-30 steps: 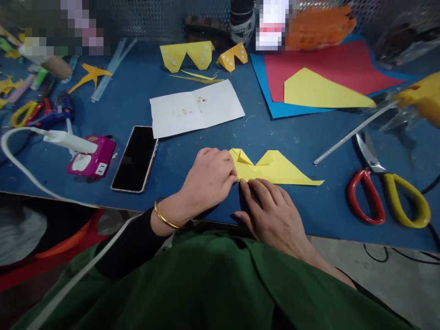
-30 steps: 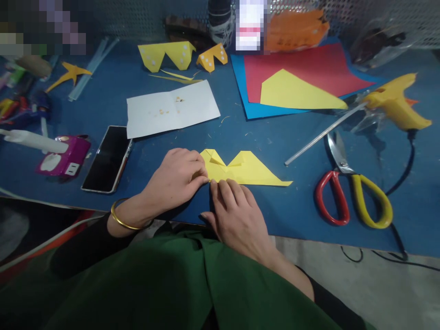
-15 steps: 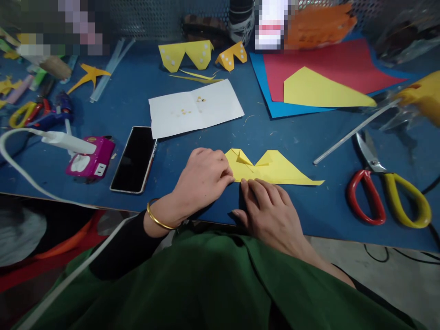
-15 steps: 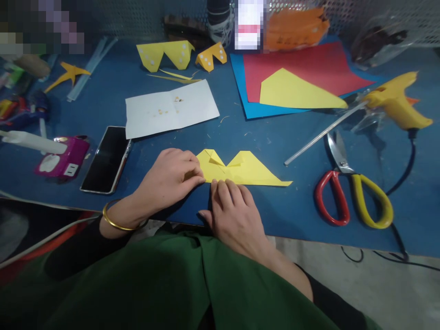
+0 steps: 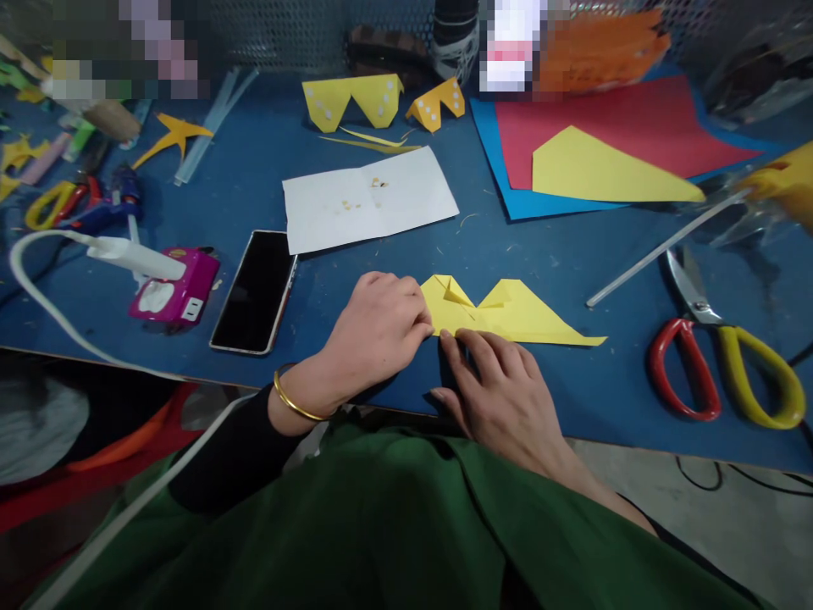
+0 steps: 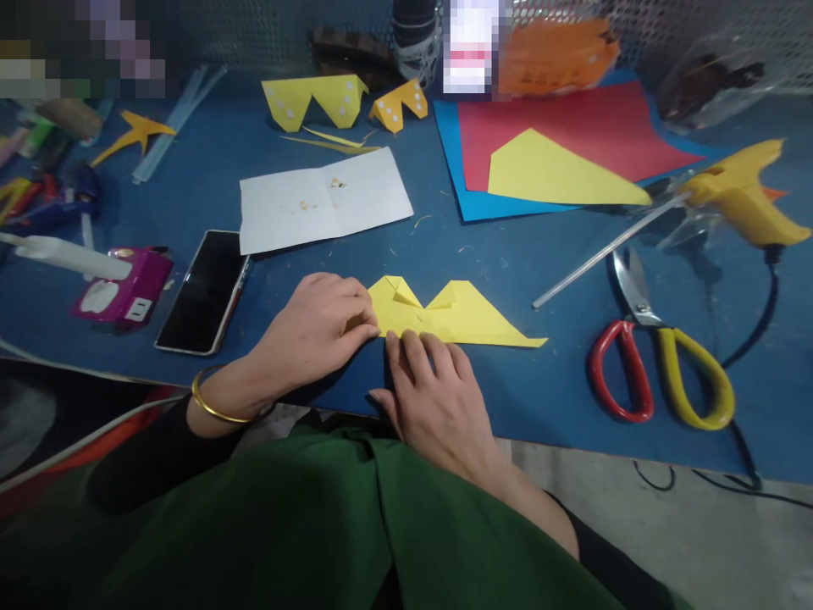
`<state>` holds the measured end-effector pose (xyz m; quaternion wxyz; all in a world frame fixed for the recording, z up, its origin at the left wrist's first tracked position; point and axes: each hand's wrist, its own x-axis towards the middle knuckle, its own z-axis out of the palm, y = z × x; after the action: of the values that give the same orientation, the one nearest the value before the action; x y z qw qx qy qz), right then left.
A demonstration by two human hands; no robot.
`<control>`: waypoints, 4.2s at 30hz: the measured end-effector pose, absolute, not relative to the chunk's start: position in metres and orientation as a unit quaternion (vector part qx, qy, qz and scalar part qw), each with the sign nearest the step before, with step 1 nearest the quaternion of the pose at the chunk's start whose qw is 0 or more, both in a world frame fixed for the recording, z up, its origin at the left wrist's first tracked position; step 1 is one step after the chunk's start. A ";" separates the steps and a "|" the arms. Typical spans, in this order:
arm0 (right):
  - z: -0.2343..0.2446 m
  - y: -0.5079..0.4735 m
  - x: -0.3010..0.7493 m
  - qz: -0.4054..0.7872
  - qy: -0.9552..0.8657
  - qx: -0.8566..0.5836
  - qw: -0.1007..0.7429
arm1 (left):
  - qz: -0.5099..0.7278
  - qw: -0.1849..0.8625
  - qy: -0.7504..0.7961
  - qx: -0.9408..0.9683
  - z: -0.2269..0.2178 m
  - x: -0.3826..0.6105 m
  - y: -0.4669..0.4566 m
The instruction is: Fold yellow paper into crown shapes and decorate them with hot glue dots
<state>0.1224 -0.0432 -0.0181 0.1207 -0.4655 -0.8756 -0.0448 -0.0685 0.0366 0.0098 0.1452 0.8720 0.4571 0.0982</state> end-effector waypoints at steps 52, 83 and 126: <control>-0.014 -0.040 0.107 -0.030 -0.887 -0.447 0.113 | 0.142 0.139 0.494 0.846 0.005 -0.111 0.032; -0.012 -0.032 0.096 -0.055 -0.907 -0.406 0.092 | 0.183 0.185 0.539 0.801 0.002 -0.120 0.027; -0.015 -0.052 0.153 -0.128 -0.830 -0.533 0.107 | 0.156 -0.018 0.463 0.873 -0.021 -0.088 -0.045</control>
<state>0.1528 -0.0521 -0.0149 0.1066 -0.5327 -0.8297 -0.1279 -0.0880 -0.0447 -0.0206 -0.0177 0.8726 0.4627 0.1558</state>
